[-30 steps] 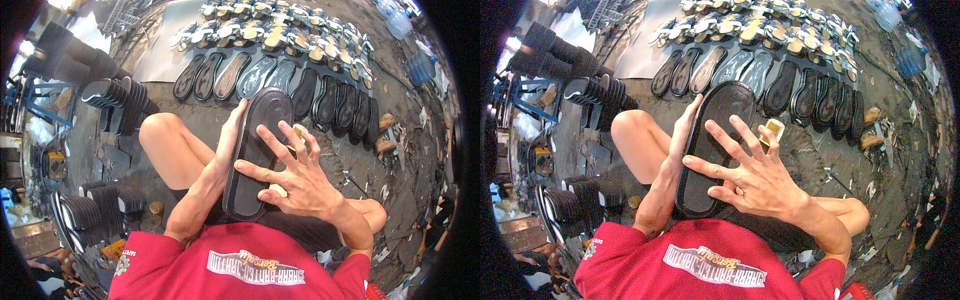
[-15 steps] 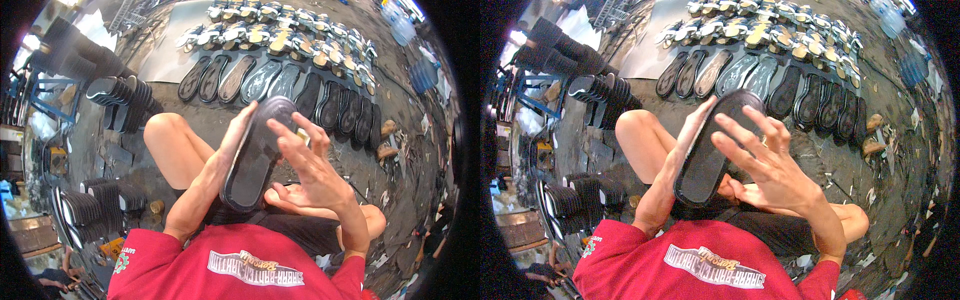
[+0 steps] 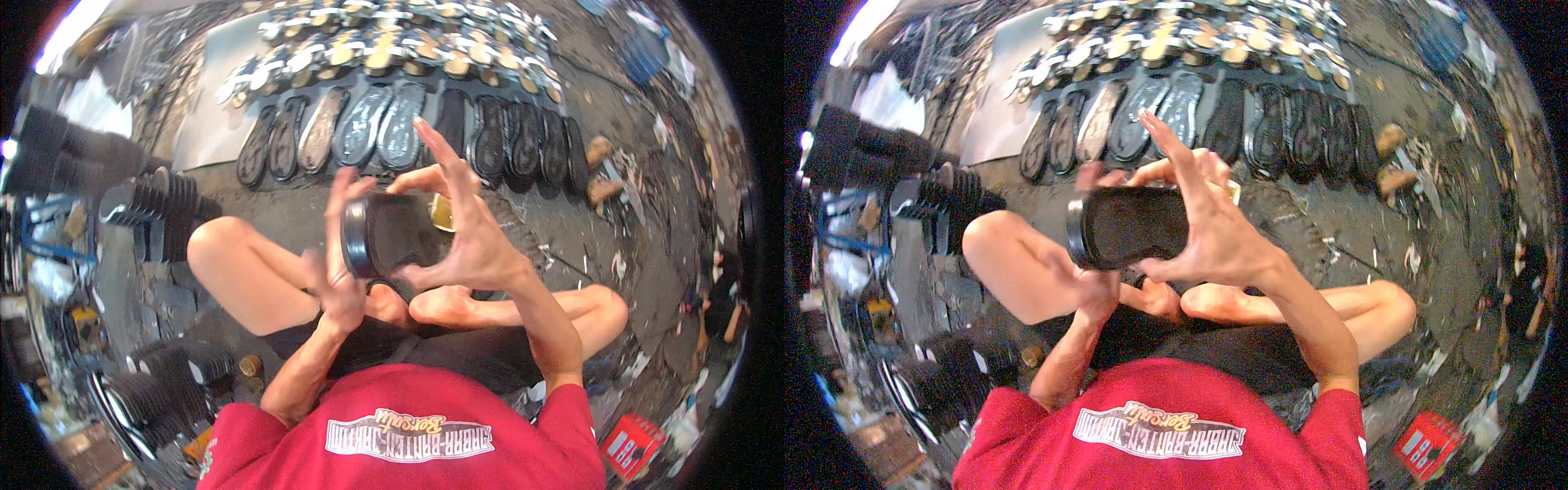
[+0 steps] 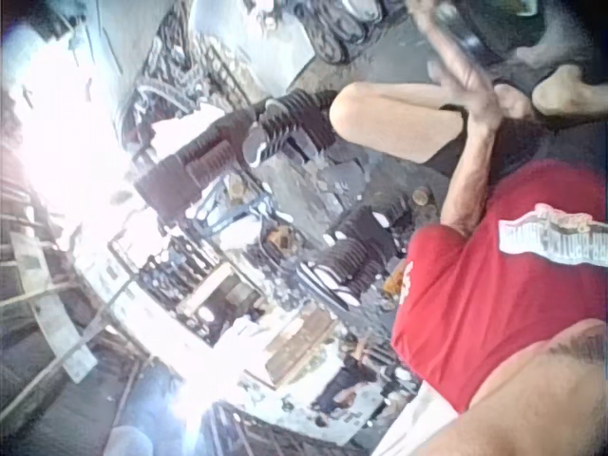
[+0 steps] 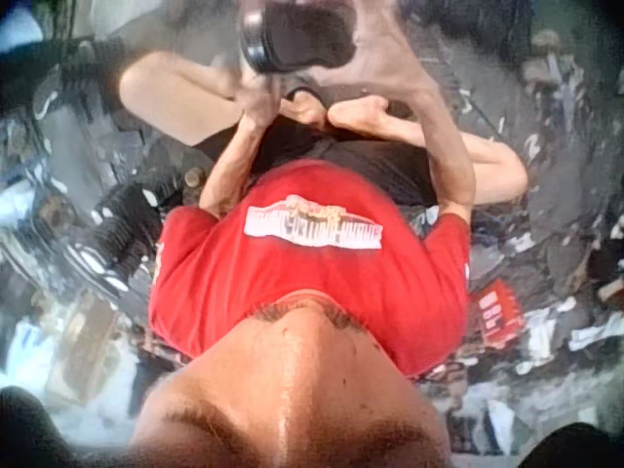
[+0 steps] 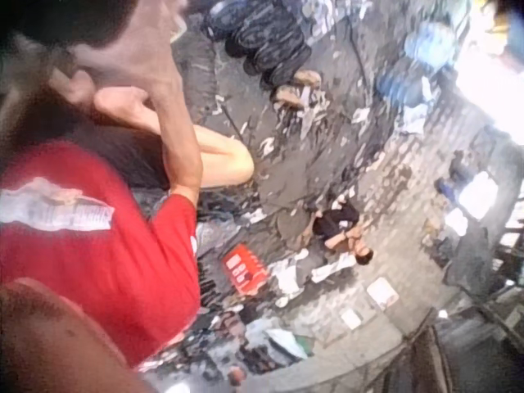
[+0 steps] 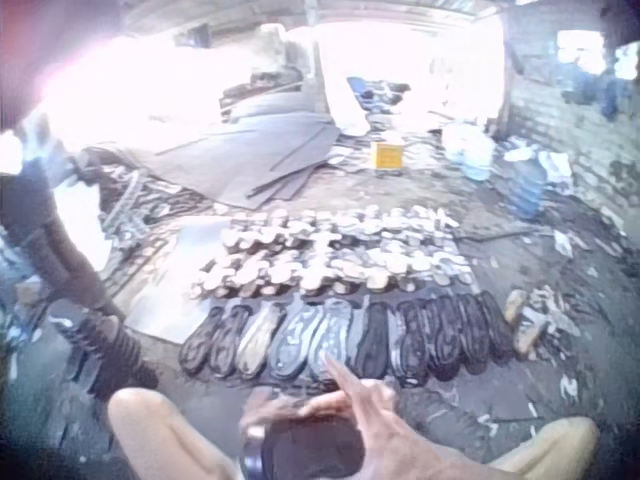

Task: The person sits on the floor and repeatedly rubs the soles of black shoe insoles with a small yellow sponge. They handle the insoles one at a time, turning them over and applying the sponge to the surface before placing them back in a pile.

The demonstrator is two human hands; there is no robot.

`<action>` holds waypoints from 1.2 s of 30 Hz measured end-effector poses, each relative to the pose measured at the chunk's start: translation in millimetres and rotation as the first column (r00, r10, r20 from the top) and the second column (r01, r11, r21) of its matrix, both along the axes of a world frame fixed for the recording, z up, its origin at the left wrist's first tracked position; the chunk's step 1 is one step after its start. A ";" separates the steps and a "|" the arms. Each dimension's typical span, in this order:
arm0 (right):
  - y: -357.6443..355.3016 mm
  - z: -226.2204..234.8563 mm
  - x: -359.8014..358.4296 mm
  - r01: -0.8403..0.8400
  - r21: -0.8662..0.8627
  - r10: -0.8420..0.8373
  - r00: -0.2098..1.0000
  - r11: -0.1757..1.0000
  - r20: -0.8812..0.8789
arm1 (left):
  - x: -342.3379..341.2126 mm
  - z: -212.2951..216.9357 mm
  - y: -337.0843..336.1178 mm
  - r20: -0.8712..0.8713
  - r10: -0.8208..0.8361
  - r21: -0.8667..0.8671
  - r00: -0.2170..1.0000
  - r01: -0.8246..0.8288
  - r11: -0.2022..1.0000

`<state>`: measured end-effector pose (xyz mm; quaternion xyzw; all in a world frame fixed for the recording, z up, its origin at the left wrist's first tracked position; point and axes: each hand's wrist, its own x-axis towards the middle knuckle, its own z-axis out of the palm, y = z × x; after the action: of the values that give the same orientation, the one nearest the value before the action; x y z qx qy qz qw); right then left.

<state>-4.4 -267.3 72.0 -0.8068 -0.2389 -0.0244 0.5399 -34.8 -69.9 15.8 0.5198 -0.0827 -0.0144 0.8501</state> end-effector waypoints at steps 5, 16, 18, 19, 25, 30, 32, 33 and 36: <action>21.2 -23.1 -12.6 0.018 0.070 -0.009 0.992 0.997 -0.128 | -5.8 8.9 -5.0 0.079 0.093 0.303 0.993 -0.112 0.946; -49.3 -204.3 -9.6 0.209 -0.817 -0.409 0.912 0.538 -0.036 | 35.1 -13.8 57.9 -0.201 0.173 -0.506 0.964 -0.253 0.825; -43.8 -228.2 -7.1 0.303 -0.765 -0.389 0.918 0.568 0.075 | 31.8 -16.6 51.9 -0.243 0.121 -0.553 0.962 -0.241 0.798; -45.2 -241.6 -6.9 0.327 -0.769 -0.364 0.922 0.549 0.131 | 32.5 -16.4 49.1 -0.280 0.103 -0.564 0.954 -0.251 0.787; -51.2 -205.1 3.4 0.492 -0.583 -0.512 0.846 0.646 0.146 | 30.0 -17.6 61.3 -0.291 0.160 -0.542 0.943 -0.301 0.784; -60.8 -217.9 -24.6 0.525 -0.569 -0.659 0.752 0.633 -0.039 | 33.7 -14.4 46.2 -0.333 0.060 -0.582 0.941 -0.255 0.772; -56.3 -187.1 -14.8 0.452 -0.353 -0.567 0.730 0.819 -0.381 | 29.4 -2.1 43.5 -0.388 0.061 -0.608 0.920 -0.305 0.733; -59.3 -171.2 -9.0 0.444 -0.203 -0.483 0.721 0.872 -0.497 | 27.6 3.5 41.1 -0.430 0.103 -0.574 0.897 -0.359 0.736; -31.8 -67.9 -2.9 0.419 0.259 -0.247 0.826 0.870 -0.507 | 23.4 6.6 36.3 -0.399 0.131 -0.594 0.908 -0.364 0.718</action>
<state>-7.2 -299.0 4.1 -0.7060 0.0510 0.0277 0.7058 -11.4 -33.6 22.4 0.1848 0.1317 0.0447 0.9729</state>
